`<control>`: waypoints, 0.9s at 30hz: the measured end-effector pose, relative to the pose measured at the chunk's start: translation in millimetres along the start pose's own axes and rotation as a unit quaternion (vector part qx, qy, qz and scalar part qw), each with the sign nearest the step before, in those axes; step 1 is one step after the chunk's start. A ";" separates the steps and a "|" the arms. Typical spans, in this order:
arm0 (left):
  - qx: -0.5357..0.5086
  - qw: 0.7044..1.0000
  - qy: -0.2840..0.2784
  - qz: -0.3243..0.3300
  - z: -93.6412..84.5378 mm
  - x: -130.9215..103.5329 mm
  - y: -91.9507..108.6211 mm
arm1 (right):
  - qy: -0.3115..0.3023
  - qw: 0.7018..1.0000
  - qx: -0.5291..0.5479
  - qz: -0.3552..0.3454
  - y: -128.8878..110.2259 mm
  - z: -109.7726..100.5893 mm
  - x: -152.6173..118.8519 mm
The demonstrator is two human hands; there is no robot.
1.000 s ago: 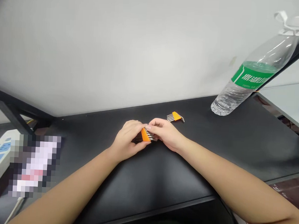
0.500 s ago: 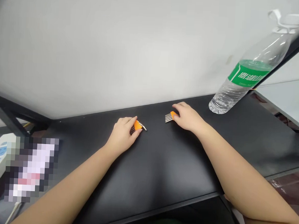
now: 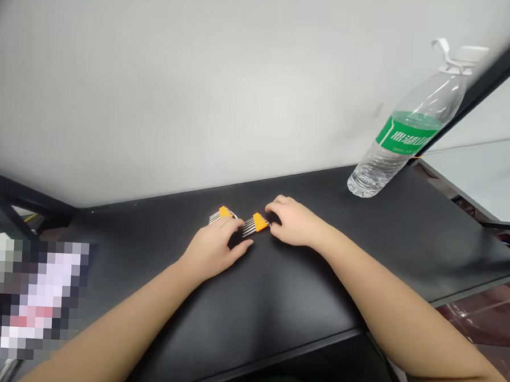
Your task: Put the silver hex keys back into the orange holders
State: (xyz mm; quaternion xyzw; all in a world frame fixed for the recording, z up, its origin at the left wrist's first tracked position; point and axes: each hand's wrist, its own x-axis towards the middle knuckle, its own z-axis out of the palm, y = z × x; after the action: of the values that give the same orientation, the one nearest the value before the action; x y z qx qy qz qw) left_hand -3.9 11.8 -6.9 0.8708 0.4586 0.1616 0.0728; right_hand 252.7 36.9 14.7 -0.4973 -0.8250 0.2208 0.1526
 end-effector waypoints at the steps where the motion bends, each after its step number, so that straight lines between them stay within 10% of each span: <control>1: -0.001 1.000 -0.011 -0.007 0.4 0.5 0.1 | -0.026 0.999 -0.024 -0.010 -0.4 -1.7 -1.3; 9: -0.010 0.999 -0.031 -0.029 2.0 2.8 -1.0 | -0.060 0.997 -0.022 -0.045 -18.1 7.5 -5.3; 27: -0.041 0.994 0.002 -0.097 2.4 4.7 2.8 | 0.065 0.993 -0.083 -0.054 -27.4 42.7 2.6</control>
State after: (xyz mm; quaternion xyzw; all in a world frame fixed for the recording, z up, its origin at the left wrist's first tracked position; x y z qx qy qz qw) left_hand 1.5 14.1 -7.3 0.8180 0.5342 0.1746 0.1228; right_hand 210.7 18.9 -7.6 -0.4760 -0.8547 0.1101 0.1754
